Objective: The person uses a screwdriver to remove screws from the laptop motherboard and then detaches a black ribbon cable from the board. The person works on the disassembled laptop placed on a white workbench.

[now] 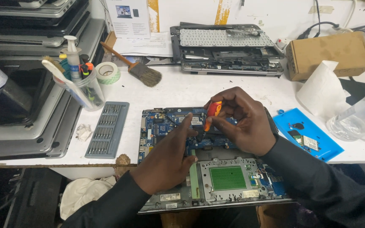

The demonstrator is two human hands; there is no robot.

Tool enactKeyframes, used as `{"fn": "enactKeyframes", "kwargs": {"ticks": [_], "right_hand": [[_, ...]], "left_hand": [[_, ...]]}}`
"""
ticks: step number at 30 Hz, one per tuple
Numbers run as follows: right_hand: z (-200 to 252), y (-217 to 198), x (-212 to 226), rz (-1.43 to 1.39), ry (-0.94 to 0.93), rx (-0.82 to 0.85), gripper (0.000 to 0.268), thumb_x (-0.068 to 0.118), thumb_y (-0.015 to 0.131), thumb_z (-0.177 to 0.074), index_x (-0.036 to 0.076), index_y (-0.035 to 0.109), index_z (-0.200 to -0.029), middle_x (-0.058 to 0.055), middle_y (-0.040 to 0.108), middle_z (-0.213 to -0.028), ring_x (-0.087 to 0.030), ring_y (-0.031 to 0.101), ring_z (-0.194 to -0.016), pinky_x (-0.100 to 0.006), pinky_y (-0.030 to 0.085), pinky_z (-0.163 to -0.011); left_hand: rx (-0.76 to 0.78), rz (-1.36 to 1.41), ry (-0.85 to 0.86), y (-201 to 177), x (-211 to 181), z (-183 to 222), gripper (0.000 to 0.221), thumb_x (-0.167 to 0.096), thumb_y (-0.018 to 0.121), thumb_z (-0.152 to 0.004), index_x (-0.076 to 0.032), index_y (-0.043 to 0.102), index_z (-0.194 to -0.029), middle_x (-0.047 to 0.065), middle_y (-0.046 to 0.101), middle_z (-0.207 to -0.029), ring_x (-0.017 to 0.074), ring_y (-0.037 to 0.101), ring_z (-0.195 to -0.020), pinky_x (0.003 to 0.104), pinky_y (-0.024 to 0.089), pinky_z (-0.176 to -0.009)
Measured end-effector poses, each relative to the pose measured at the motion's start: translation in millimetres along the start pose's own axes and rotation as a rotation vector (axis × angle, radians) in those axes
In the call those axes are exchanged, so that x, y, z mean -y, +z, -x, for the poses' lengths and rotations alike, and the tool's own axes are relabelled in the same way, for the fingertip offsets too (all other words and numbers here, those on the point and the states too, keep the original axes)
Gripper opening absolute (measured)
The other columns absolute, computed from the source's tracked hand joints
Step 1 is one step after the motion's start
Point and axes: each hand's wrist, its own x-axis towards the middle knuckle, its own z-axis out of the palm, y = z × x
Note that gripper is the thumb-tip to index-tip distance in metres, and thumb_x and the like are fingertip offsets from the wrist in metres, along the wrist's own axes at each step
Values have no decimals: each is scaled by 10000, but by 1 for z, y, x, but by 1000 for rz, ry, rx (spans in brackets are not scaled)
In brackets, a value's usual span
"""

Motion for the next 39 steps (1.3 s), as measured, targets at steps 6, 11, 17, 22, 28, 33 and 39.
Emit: {"fn": "enactKeyframes", "kwargs": {"ticks": [6, 11, 17, 22, 28, 33, 39], "right_hand": [[-1, 2, -7, 72, 13, 9, 342, 143, 742, -941, 41, 573, -1220, -99, 692, -1059, -166, 750, -787, -294, 651, -773], [-1, 3, -8, 102, -7, 2, 340, 159, 745, -944, 40, 587, -1220, -89, 673, -1055, -144, 717, -783, -280, 644, -773], [0, 6, -6, 108, -25, 4, 327, 113, 739, -948, 22, 578, -1218, -105, 677, -1055, -159, 729, -801, -272, 647, -780], [0, 7, -4, 137, -70, 19, 333, 122, 724, -960, 12, 573, -1236, -127, 677, -1085, -206, 764, -858, -299, 679, -820], [-4, 5, 3, -24, -58, 146, 275, 193, 595, -1025, 28, 553, -1241, -184, 668, -1242, -257, 729, -1091, -382, 640, -981], [-13, 6, 12, -144, -110, 318, 138, 0, 571, -1024, 74, 571, -1141, -163, 692, -1164, -334, 688, -1305, -391, 680, -942], [-21, 14, 31, -144, -84, 333, 181, -114, 612, -867, -40, 661, -1024, -292, 748, -1049, -397, 780, -961, -543, 677, -762]], "left_hand": [[16, -46, 2, 2, 2, 0, 1016, -174, 665, -975, -40, -93, -1638, 216, 481, -1560, 436, 450, -1419, 580, 491, -994], [13, -35, 15, 3, 2, 2, 996, -174, 648, -986, -49, -93, -1640, 223, 459, -1562, 387, 607, -1136, 567, 505, -898], [5, -57, 39, 5, 3, 2, 1031, -154, 660, -974, -12, -125, -1626, 225, 493, -1549, 419, 513, -1339, 561, 480, -972], [10, -83, 67, 10, 11, 5, 1054, -143, 658, -967, 15, -165, -1607, 225, 481, -1573, 433, 441, -1429, 562, 480, -1015], [26, -74, 69, 11, 13, 6, 1020, -136, 633, -981, 16, -163, -1601, 232, 421, -1617, 460, 385, -1468, 593, 465, -1031], [37, -80, 129, 10, 16, 6, 970, -112, 612, -982, 65, -121, -1592, 269, 390, -1626, 475, 330, -1502, 578, 477, -1047], [66, -144, 35, -12, -27, 15, 838, -112, 598, -939, 156, 117, -1571, 336, 551, -1423, 531, 571, -1293, 670, 484, -1037]]}}
